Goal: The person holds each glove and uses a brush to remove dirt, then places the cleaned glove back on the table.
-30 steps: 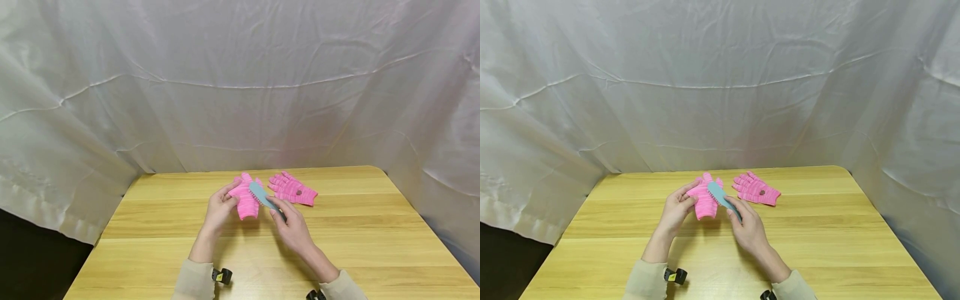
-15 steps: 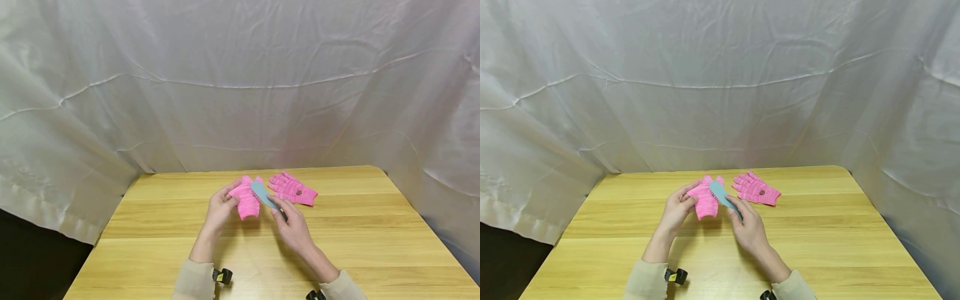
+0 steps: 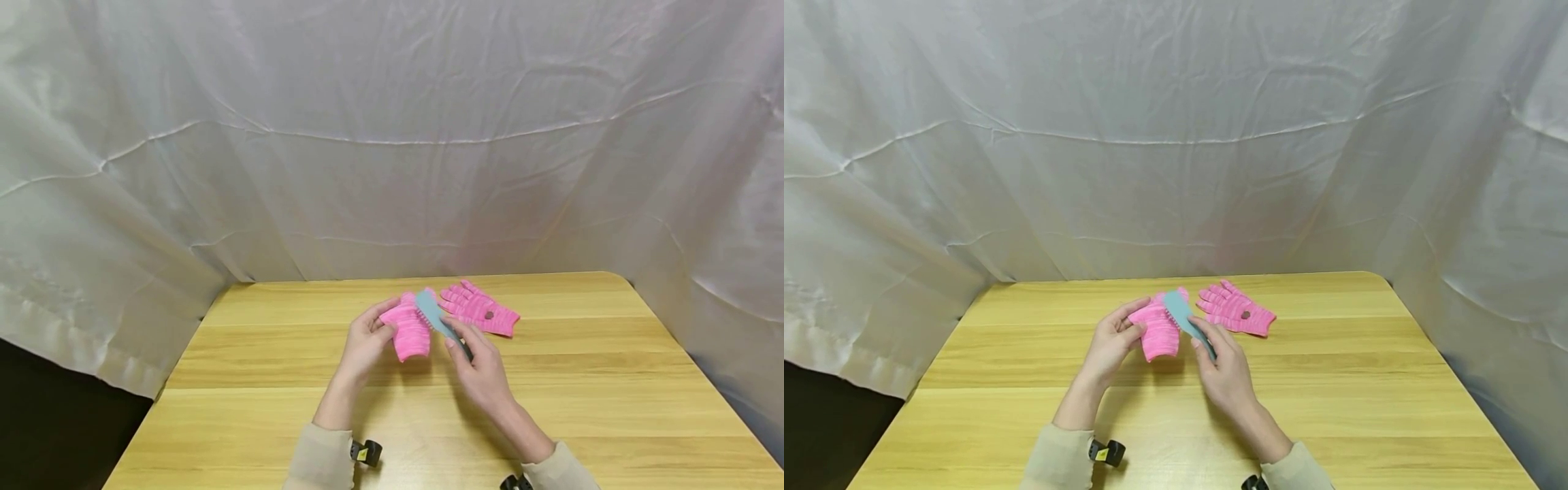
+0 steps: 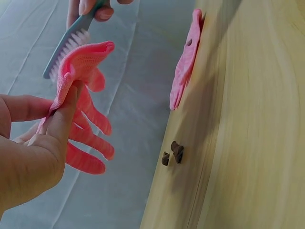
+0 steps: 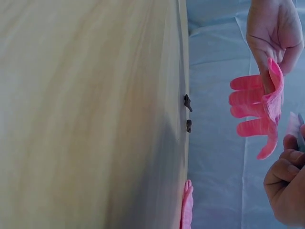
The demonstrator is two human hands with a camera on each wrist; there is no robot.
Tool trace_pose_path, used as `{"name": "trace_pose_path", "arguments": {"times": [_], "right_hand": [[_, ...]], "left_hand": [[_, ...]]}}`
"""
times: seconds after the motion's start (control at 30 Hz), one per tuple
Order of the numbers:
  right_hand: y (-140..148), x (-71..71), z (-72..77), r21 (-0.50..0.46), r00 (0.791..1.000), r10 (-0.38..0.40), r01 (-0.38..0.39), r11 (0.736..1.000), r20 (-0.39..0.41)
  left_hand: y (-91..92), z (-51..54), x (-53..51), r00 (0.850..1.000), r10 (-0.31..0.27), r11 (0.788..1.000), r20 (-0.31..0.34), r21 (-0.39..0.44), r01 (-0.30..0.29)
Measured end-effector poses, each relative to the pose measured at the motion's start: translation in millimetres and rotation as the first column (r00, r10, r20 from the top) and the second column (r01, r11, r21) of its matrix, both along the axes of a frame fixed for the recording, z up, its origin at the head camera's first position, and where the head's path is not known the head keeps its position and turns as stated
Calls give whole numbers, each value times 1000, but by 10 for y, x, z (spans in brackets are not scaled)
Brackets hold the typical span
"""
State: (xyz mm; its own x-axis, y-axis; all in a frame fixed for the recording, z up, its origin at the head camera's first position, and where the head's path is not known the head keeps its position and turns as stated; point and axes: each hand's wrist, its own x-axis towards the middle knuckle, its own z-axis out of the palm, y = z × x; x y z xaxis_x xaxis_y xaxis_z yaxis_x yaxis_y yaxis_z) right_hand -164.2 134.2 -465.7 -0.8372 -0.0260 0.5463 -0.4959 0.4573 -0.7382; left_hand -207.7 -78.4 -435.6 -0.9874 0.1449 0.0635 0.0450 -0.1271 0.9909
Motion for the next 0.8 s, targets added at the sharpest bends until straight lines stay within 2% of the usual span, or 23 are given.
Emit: {"name": "trace_pose_path", "arguments": {"times": [0.2,0.47,0.8], "right_hand": [[-11,0,1,51,999,42,-42,998,18],[-10,-4,-12,62,997,27,-31,998,68],[5,-14,-14,103,998,-13,7,995,60]], "left_hand": [[19,-4,-4,1000,-14,1000,-11,-10,14],[13,8,-2,1000,-2,1000,13,-9,2],[5,29,12,1000,-2,1000,13,29,1]]}}
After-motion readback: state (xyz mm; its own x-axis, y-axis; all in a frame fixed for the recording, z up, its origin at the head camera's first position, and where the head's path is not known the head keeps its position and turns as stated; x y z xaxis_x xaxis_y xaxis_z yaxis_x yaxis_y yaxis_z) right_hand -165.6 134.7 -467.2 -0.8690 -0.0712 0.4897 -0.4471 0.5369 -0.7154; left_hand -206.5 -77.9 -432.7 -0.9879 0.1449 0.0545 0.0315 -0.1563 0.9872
